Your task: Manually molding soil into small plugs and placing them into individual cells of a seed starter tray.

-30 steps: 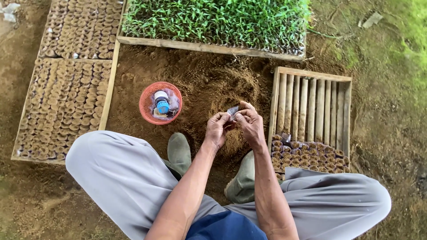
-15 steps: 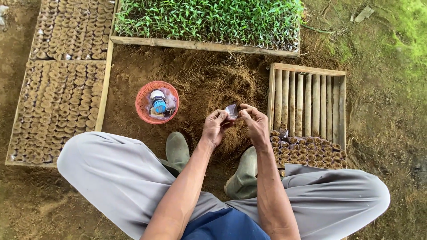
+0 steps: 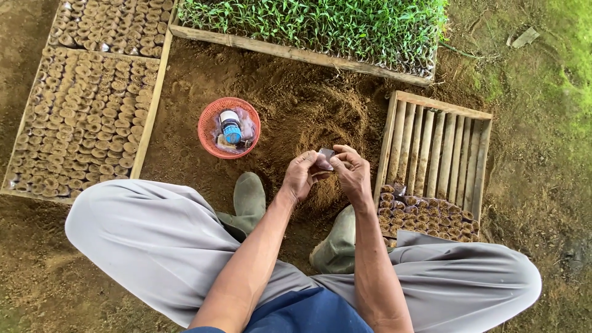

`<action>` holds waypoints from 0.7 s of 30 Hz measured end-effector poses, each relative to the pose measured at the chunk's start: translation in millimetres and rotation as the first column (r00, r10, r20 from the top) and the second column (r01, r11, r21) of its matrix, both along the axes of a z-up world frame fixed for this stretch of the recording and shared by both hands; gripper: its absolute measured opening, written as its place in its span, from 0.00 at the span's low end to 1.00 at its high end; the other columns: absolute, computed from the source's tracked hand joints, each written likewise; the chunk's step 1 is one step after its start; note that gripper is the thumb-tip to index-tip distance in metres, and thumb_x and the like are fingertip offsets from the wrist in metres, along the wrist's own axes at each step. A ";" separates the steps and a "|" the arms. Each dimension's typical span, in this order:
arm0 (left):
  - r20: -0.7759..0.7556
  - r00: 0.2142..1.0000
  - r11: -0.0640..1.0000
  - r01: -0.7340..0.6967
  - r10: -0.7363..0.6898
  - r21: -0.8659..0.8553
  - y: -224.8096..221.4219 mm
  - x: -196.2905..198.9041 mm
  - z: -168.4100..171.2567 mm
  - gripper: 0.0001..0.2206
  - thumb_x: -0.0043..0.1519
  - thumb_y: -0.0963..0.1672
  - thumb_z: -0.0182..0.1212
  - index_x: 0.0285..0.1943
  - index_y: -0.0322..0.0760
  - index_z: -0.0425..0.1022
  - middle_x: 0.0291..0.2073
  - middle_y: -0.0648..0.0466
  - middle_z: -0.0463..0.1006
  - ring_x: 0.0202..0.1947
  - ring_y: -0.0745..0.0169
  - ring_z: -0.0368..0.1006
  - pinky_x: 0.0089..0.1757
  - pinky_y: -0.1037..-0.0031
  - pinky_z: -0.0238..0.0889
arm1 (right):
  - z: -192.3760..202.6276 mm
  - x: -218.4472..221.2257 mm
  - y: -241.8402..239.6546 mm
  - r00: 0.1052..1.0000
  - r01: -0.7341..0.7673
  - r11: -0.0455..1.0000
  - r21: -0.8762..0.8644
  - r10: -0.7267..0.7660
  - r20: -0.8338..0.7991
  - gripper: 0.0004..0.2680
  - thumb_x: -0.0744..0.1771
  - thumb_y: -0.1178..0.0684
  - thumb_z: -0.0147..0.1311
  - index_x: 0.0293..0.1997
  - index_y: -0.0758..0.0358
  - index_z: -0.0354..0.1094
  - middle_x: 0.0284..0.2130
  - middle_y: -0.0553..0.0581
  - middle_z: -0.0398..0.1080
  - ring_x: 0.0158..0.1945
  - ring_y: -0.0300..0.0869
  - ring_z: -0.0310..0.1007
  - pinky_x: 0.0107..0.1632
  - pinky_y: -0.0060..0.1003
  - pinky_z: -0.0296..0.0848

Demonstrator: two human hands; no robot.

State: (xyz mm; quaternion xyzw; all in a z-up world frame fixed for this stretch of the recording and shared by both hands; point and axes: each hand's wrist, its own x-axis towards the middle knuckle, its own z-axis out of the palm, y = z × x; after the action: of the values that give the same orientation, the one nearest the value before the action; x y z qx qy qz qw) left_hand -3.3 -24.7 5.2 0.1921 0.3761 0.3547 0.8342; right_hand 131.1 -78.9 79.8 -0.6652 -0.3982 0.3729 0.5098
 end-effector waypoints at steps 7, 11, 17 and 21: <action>0.049 0.999 0.993 0.004 0.002 -0.119 -1.0 8.7 -26.8 0.10 0.68 0.46 0.59 0.41 0.36 0.79 0.33 0.46 0.84 0.37 0.53 0.83 0.42 0.61 0.79 | -28.0 0.7 2.9 0.964 0.025 1.000 -0.011 -0.021 0.265 0.05 0.66 0.57 0.60 0.30 0.65 0.75 0.52 0.64 0.72 0.67 0.59 0.63 0.63 0.54 0.67; -0.361 0.922 0.990 -0.120 0.141 0.078 -9.6 9.8 -29.0 0.08 0.67 0.46 0.59 0.39 0.38 0.74 0.26 0.52 0.77 0.29 0.62 0.78 0.31 0.75 0.76 | -41.6 2.8 2.3 0.914 0.084 0.996 -0.007 -0.074 0.399 0.05 0.66 0.57 0.59 0.29 0.63 0.73 0.52 0.63 0.72 0.68 0.57 0.61 0.67 0.53 0.61; -0.494 0.851 0.904 0.057 0.179 0.424 -16.1 14.1 3.3 0.10 0.67 0.47 0.63 0.40 0.35 0.76 0.25 0.51 0.78 0.26 0.69 0.74 0.30 0.82 0.72 | -62.3 4.9 0.5 0.871 0.099 0.995 0.017 -0.095 0.481 0.05 0.66 0.57 0.59 0.30 0.62 0.73 0.52 0.62 0.71 0.68 0.58 0.61 0.69 0.55 0.59; -0.444 0.889 0.896 0.099 0.116 0.433 -18.8 19.3 7.2 0.11 0.63 0.47 0.70 0.38 0.34 0.80 0.19 0.53 0.78 0.20 0.75 0.71 0.25 0.85 0.68 | -61.1 5.3 1.2 0.837 0.007 0.996 0.088 -0.054 0.545 0.01 0.64 0.60 0.60 0.31 0.63 0.75 0.52 0.63 0.71 0.67 0.60 0.61 0.68 0.56 0.58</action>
State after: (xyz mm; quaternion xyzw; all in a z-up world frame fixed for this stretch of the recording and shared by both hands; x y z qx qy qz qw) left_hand 16.0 -43.5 12.4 0.4537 0.4719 0.3792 0.6539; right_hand 136.5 -77.7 18.7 -0.7285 -0.5316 0.1427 0.4080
